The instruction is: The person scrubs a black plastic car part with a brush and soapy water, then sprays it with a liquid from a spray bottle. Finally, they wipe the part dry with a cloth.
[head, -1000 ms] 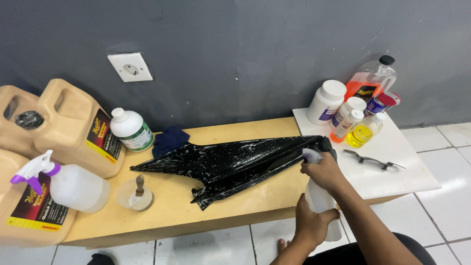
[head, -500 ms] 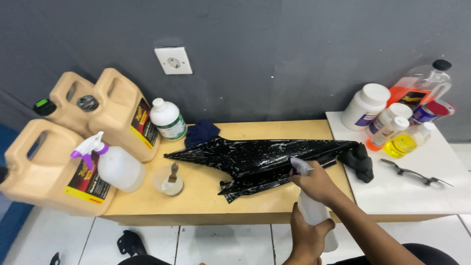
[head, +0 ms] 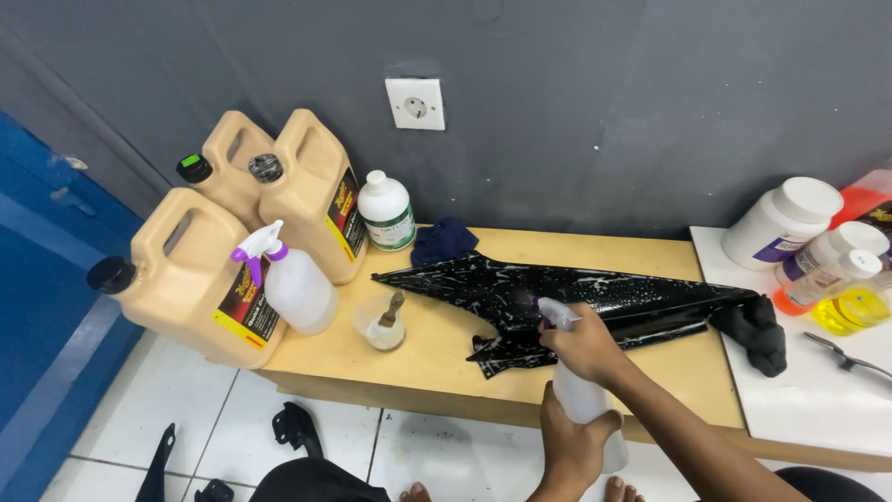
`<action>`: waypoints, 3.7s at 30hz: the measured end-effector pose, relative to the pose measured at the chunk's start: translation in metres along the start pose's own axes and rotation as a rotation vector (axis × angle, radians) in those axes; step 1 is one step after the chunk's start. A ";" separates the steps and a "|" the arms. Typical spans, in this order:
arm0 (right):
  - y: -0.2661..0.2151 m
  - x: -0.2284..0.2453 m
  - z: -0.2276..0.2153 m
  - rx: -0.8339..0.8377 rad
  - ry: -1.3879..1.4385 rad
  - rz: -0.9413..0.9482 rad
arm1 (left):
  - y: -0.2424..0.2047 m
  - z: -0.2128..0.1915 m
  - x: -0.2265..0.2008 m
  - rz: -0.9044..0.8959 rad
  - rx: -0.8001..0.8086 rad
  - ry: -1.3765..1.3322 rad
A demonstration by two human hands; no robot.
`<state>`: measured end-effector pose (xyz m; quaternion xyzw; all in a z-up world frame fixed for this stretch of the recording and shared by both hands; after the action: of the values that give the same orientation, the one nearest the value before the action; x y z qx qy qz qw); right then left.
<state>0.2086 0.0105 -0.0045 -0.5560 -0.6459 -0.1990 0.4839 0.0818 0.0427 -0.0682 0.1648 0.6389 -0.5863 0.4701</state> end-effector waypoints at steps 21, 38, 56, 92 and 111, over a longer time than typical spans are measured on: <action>0.022 0.046 0.064 0.114 -0.039 -0.128 | 0.009 -0.057 -0.021 0.027 -0.120 -0.163; 0.020 0.032 0.062 0.095 -0.006 -0.086 | 0.014 -0.053 -0.009 -0.002 -0.116 -0.129; -0.004 -0.005 -0.031 -0.106 0.147 -0.049 | -0.004 0.020 -0.018 -0.025 0.082 0.062; 0.085 -0.057 -0.339 -0.700 0.000 -0.634 | 0.156 0.350 -0.152 0.694 0.375 0.798; 0.063 -0.092 -0.361 -0.779 0.083 -0.656 | 0.147 0.346 -0.137 0.734 0.351 0.984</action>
<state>0.4039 -0.3057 0.0627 -0.4546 -0.6445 -0.5885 0.1779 0.4038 -0.1856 -0.0024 0.6975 0.5764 -0.3389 0.2578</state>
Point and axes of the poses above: each hand's wrist, its own y-axis towards the middle knuckle, its own z-axis out of the palm, x = y × z, the point moved 10 cm from there along y, towards the middle knuckle, and after that the axes turned 5 degrees about -z, right-handed, at the moved point
